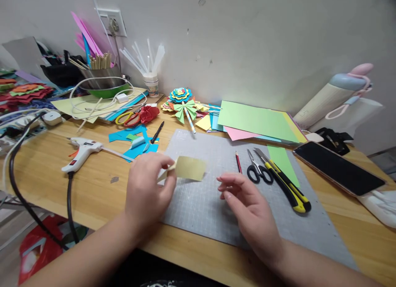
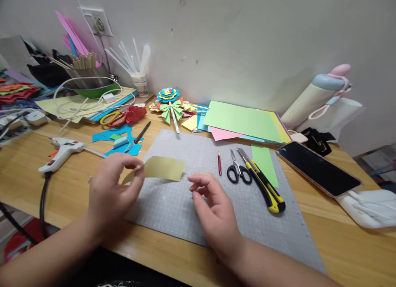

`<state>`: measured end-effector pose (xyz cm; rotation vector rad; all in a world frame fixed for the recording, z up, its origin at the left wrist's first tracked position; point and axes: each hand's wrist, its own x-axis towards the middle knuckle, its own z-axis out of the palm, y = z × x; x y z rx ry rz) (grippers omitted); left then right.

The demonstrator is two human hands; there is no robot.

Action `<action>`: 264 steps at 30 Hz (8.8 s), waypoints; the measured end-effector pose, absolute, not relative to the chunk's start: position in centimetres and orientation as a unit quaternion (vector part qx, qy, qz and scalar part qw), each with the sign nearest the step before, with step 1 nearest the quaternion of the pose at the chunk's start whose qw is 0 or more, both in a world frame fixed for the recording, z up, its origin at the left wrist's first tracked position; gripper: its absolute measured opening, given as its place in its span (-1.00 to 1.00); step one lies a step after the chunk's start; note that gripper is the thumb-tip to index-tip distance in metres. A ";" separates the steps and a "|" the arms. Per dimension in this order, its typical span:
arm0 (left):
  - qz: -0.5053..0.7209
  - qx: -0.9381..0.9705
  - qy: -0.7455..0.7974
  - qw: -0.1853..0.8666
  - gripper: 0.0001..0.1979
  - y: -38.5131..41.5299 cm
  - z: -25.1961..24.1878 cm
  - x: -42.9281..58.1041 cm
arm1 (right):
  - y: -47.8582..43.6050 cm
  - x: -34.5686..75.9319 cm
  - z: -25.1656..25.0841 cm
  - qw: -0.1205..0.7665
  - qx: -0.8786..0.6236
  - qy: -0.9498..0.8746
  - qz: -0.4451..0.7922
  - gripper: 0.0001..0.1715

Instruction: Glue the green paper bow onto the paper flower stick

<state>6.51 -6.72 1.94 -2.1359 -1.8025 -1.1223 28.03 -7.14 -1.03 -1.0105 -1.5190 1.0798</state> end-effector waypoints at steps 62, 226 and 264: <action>-0.084 -0.932 -0.341 -0.092 -0.80 -2.1 0.2 7.4 | -3.3 28.9 -1.9 0.160 -0.423 -0.863 0.225 -0.38; -0.024 -0.922 -0.382 -0.054 -0.91 -2.0 2.4 7.7 | -2.9 27.2 -1.8 0.219 -0.362 -0.901 0.095 -0.78; -0.203 -0.793 -0.457 -0.349 -0.77 -2.1 2.3 7.8 | -4.2 26.6 0.6 0.406 -0.431 -0.648 0.479 -0.88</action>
